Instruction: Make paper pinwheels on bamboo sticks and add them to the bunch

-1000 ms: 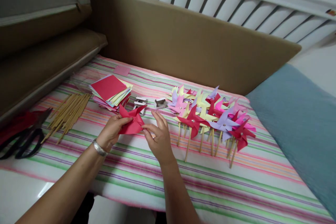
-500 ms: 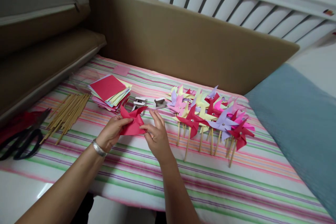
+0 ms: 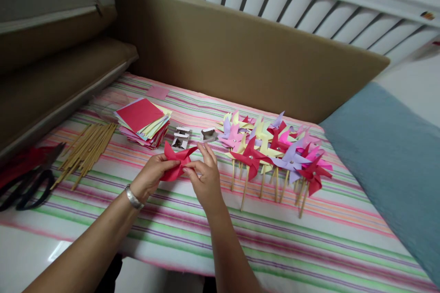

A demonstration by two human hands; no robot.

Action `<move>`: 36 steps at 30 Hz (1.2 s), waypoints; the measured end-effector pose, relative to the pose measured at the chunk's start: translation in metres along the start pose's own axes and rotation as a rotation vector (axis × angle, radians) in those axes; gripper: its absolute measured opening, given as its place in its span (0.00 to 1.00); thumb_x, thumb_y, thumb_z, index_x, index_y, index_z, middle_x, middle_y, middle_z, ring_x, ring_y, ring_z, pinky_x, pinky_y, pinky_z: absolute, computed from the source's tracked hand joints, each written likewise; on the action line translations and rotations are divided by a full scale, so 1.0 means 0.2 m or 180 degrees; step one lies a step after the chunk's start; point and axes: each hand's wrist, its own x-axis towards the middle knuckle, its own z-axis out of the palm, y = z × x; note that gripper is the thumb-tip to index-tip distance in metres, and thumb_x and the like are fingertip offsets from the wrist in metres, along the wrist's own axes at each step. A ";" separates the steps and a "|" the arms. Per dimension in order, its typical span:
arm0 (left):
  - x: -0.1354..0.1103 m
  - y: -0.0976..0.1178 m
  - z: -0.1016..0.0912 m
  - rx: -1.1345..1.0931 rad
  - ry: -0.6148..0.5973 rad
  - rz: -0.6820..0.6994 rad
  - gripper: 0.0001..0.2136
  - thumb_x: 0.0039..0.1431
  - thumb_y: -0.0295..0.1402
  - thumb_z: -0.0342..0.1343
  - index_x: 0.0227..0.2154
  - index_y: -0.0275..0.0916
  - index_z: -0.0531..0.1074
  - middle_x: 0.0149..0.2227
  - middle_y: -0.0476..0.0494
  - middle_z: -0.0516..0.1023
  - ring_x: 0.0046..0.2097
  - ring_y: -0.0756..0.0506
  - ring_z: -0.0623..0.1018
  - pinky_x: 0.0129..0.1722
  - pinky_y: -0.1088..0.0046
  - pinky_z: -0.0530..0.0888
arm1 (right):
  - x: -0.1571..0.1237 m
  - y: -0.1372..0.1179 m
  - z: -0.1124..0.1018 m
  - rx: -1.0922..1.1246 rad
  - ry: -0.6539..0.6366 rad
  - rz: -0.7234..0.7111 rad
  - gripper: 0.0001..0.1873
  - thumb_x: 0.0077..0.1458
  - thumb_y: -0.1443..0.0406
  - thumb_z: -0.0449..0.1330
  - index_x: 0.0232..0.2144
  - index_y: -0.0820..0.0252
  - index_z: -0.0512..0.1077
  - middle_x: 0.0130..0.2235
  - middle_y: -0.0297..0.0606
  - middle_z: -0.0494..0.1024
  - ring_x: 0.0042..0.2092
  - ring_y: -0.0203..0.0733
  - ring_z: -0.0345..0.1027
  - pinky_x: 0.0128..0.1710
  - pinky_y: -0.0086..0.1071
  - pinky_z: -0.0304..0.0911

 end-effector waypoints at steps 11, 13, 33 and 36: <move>-0.01 -0.04 0.03 -0.0172 -0.0117 -0.0011 0.08 0.34 0.28 0.66 0.22 0.33 0.78 0.21 0.46 0.78 0.22 0.51 0.72 0.26 0.77 0.68 | -0.01 -0.01 0.02 -0.0274 0.0092 0.0140 0.04 0.51 0.67 0.59 0.26 0.56 0.74 0.60 0.43 0.62 0.64 0.53 0.45 0.58 0.56 0.47; -0.01 -0.04 0.03 -0.0199 -0.0170 -0.0040 0.08 0.34 0.29 0.66 0.22 0.33 0.78 0.22 0.45 0.78 0.23 0.51 0.73 0.26 0.77 0.68 | -0.01 -0.01 0.02 -0.0320 0.0100 0.0183 0.04 0.50 0.67 0.59 0.26 0.57 0.74 0.60 0.44 0.62 0.64 0.54 0.46 0.58 0.56 0.48; -0.01 -0.04 0.01 -0.0418 -0.0633 -0.0304 0.13 0.34 0.30 0.69 0.27 0.32 0.79 0.25 0.43 0.79 0.27 0.49 0.76 0.32 0.74 0.70 | 0.00 0.01 0.04 -0.0226 0.0175 0.0531 0.03 0.47 0.68 0.61 0.23 0.56 0.73 0.58 0.42 0.65 0.62 0.55 0.50 0.57 0.57 0.48; -0.01 -0.03 0.01 -0.0400 -0.0721 -0.0335 0.12 0.33 0.30 0.70 0.26 0.32 0.78 0.25 0.43 0.80 0.27 0.49 0.76 0.34 0.74 0.70 | 0.00 0.00 0.04 -0.0204 0.0193 0.0557 0.04 0.46 0.68 0.60 0.23 0.56 0.73 0.57 0.41 0.67 0.61 0.55 0.51 0.57 0.56 0.49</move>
